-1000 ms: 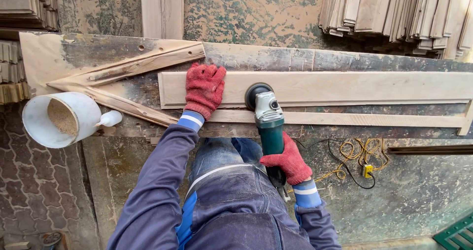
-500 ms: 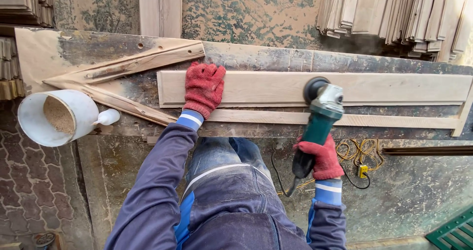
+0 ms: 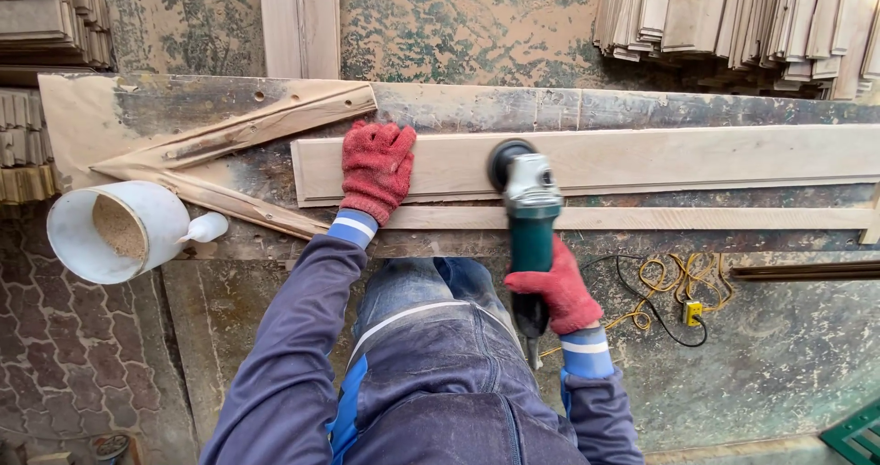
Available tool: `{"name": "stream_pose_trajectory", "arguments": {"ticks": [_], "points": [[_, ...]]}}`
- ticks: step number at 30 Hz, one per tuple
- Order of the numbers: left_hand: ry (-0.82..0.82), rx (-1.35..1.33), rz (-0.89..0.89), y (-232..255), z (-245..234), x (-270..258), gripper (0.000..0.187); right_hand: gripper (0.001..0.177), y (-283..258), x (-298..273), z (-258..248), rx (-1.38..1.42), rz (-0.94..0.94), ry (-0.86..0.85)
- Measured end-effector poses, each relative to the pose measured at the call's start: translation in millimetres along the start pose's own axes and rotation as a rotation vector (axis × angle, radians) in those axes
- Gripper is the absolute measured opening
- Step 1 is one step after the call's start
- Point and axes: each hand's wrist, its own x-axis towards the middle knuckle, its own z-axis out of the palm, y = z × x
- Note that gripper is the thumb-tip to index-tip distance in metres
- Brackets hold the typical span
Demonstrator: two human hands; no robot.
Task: Sanding wooden planks using an electric angle grinder with a sanding disc.
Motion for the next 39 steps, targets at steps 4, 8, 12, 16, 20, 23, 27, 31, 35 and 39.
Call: {"name": "stream_pose_trajectory", "arguments": {"ticks": [4,8,12,16,20,23,27,31,35,39], "points": [[0.014,-0.009,-0.002,-2,5,-1,0.015,0.063,-8,5,-39,0.120,-0.046,0.105],[0.036,-0.040,-0.001,-1,1,0,0.015,0.065,-1,16,-43,0.120,-0.048,0.158],[0.035,-0.072,-0.024,-8,22,-8,0.022,0.072,5,16,-8,0.073,-0.019,0.060],[0.185,-0.179,-0.091,-13,50,-22,0.037,0.086,-7,7,28,-0.137,-0.022,-0.091],[0.278,-0.232,-0.108,-20,71,-30,0.046,0.083,-3,6,39,-0.302,-0.027,-0.179],[0.320,-0.236,-0.096,-23,80,-31,0.046,0.080,-9,-1,33,-0.156,0.016,-0.088],[0.338,-0.245,-0.095,-20,78,-30,0.044,0.070,-10,-1,5,0.002,0.006,0.039],[0.356,-0.253,-0.102,-21,81,-30,0.043,0.062,-14,6,-7,0.070,-0.032,0.073],[0.356,-0.331,-0.108,-22,73,-30,0.042,0.071,-24,4,35,-0.010,-0.025,-0.026],[0.368,-0.384,-0.123,-24,80,-32,0.042,0.081,-12,8,56,-0.174,-0.007,-0.125]]}}
